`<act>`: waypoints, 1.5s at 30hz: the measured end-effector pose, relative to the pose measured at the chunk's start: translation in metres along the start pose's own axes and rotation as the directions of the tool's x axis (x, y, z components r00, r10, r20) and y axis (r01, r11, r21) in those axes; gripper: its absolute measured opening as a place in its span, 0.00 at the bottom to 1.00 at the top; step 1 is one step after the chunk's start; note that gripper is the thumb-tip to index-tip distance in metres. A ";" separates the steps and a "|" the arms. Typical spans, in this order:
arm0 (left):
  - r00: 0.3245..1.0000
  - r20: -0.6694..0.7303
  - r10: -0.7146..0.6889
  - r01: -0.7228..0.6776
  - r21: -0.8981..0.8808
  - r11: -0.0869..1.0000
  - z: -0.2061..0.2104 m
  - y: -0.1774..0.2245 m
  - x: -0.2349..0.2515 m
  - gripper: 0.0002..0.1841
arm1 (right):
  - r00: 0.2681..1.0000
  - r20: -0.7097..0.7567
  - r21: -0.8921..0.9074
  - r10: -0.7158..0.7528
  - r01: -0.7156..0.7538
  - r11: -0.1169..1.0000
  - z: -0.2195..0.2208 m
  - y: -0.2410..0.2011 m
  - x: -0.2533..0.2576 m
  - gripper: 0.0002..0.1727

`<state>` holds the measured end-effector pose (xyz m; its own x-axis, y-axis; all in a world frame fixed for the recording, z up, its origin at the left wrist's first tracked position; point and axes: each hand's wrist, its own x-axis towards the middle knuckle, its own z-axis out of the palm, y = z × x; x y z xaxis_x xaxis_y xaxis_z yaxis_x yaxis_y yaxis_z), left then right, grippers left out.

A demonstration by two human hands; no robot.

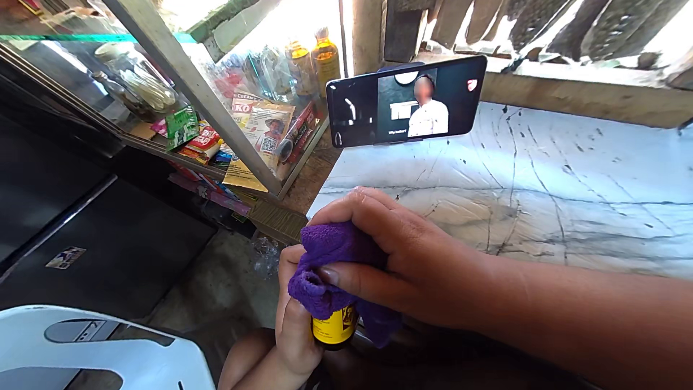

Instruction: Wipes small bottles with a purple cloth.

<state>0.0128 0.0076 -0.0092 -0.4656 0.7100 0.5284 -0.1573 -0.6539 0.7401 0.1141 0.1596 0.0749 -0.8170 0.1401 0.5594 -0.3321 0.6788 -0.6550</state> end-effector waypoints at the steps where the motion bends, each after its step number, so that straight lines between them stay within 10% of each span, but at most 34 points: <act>1: 1.000 -0.001 -0.002 0.002 -0.006 1.000 0.000 0.000 0.000 0.18 | 1.000 -0.002 -0.002 -0.002 0.002 1.000 0.000 0.000 0.000 0.18; 16: 0.987 -0.151 0.058 -0.048 0.069 0.996 -0.002 -0.006 -0.005 0.20 | 0.997 0.054 -0.251 -0.050 0.062 0.966 0.008 -0.007 -0.006 0.32; 24: 0.986 -0.168 0.005 -0.043 -0.224 0.974 0.003 -0.002 0.005 0.19 | 0.988 0.145 -0.335 -0.052 0.099 0.937 0.011 -0.009 -0.009 0.38; 32: 0.977 -0.195 0.084 -0.057 0.142 0.988 0.002 -0.006 -0.002 0.20 | 0.992 0.090 -0.303 -0.086 0.109 0.947 0.010 -0.008 -0.008 0.31; 45: 1.000 0.005 0.016 -0.016 0.127 0.992 0.001 -0.005 -0.005 0.20 | 0.999 -0.024 -0.093 -0.042 0.039 0.995 -0.001 -0.004 0.000 0.18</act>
<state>0.0172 0.0079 -0.0151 -0.4637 0.7008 0.5420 -0.0376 -0.6268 0.7783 0.1157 0.1572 0.0783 -0.7909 0.1288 0.5982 -0.3185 0.7481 -0.5822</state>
